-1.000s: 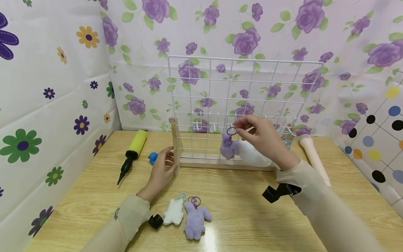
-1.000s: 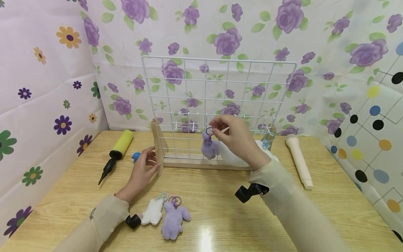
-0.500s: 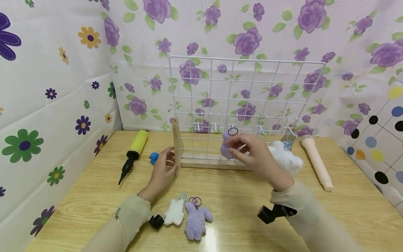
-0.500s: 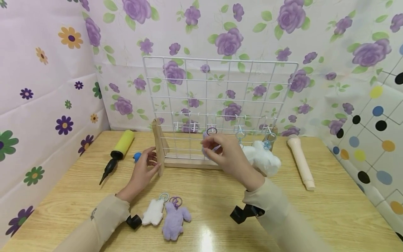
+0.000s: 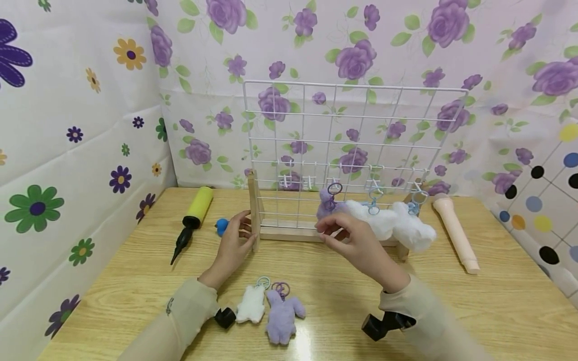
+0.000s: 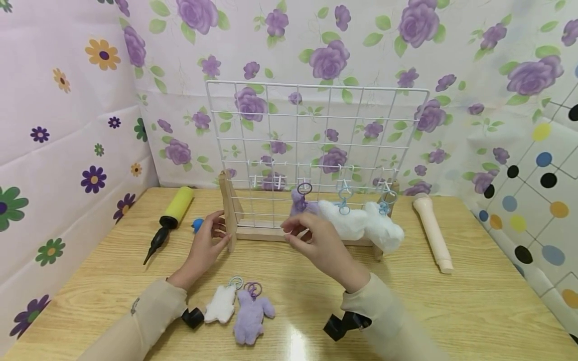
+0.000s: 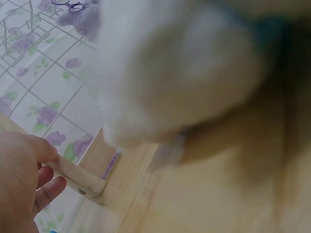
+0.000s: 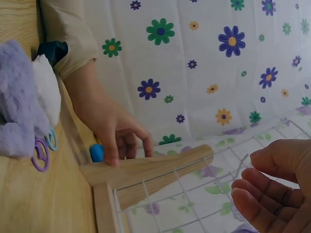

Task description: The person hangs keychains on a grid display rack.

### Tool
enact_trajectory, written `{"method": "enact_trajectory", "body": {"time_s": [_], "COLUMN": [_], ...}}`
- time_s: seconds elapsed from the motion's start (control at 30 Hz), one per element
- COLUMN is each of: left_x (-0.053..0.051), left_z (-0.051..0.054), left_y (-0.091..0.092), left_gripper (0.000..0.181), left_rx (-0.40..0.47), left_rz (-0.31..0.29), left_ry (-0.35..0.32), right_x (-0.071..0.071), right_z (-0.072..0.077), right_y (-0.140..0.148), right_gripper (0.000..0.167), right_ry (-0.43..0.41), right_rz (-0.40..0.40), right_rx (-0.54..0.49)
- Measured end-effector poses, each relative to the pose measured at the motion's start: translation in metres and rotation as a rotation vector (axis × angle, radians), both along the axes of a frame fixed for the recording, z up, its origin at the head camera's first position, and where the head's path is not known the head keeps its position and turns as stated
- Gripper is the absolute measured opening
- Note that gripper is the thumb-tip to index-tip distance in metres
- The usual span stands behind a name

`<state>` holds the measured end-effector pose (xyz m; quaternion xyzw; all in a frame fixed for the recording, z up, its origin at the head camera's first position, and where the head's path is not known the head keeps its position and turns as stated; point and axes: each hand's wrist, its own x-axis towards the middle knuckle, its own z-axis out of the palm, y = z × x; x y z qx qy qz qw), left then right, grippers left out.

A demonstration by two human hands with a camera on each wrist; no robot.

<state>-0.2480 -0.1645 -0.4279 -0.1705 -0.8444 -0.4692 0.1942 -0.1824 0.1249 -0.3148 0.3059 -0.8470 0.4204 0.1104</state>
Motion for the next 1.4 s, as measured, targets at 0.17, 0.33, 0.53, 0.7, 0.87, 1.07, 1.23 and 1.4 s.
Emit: {"method": "enact_trajectory", "body": {"time_s": [0.17,0.33,0.53,0.7,0.87,1.07,1.23,1.4], "left_x": [0.0,0.0,-0.001,-0.001,-0.001,0.0,0.0,0.001], "left_z": [0.0,-0.001,-0.001,-0.001,-0.001,0.0,0.0,0.001], "left_y": [0.0,0.0,0.001,0.001,0.0,0.001,0.001,0.001], "left_gripper": [0.059,0.058,0.059,0.06,0.06,0.059,0.058,0.059], "left_rx": [0.001,-0.004,-0.004,-0.003,-0.005,0.0,0.002,0.0], "left_rz": [0.002,0.002,0.004,0.003,0.001,-0.001,0.0,0.0], "left_ry": [0.012,0.029,0.035,0.057,0.045,0.015,0.013,0.025], "right_x": [0.0,-0.002,-0.002,-0.003,-0.004,-0.004,-0.003,-0.004], "right_z": [-0.014,-0.031,-0.048,-0.057,-0.066,-0.075,-0.08,-0.086], "right_y": [-0.006,-0.013,-0.019,-0.025,-0.03,-0.034,-0.04,-0.044], "right_gripper": [0.016,0.013,0.013,0.014,0.014,0.016,0.016,0.016], "right_ry": [-0.048,-0.063,-0.086,-0.124,-0.177,-0.22,-0.263,-0.288], "right_rz": [0.029,0.053,0.069,0.102,0.147,0.167,0.193,0.218], "right_rx": [-0.024,-0.006,0.027,0.05,0.082,0.118,0.138,0.15]}}
